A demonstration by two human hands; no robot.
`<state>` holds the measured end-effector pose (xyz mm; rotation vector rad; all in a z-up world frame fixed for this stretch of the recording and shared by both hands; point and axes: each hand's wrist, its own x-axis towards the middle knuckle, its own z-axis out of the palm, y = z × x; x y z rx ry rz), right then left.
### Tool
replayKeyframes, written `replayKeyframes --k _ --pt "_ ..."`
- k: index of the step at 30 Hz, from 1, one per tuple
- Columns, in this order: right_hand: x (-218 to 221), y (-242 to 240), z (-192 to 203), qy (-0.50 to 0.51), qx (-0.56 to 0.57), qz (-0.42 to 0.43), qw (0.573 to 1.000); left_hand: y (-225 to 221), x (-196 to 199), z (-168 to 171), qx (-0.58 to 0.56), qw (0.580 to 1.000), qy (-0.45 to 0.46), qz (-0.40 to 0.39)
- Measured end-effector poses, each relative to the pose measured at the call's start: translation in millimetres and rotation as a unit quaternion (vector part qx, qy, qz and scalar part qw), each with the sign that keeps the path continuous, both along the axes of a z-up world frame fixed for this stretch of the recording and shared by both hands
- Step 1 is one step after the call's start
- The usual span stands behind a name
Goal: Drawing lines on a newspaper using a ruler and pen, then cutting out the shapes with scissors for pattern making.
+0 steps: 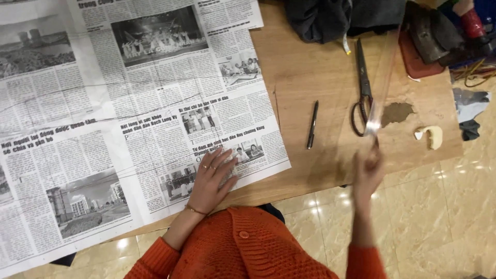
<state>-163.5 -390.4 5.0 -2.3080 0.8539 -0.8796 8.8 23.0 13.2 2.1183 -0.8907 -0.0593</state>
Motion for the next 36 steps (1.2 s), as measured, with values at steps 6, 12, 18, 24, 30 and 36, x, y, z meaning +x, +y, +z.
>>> replayKeyframes --k 6,12,18,24,30,36 --pt "-30 182 30 -0.009 0.243 -0.111 0.963 -11 41 3 -0.014 0.999 -0.028 0.023" --pt "-81 221 -2 0.080 0.243 0.002 0.967 -41 82 0 0.012 0.998 -0.056 0.037" --pt "-49 229 8 0.098 0.155 0.189 0.965 -79 116 -25 0.191 0.978 -0.089 0.006" --pt "-42 209 12 0.223 0.135 0.227 0.938 -85 124 -25 0.255 0.960 -0.113 -0.002" --pt "22 148 29 0.188 -0.109 0.131 0.967 -85 122 -8 0.215 0.976 -0.033 -0.019" --pt "109 96 22 0.175 0.054 0.078 0.980 -85 122 -2 0.223 0.974 -0.018 -0.018"
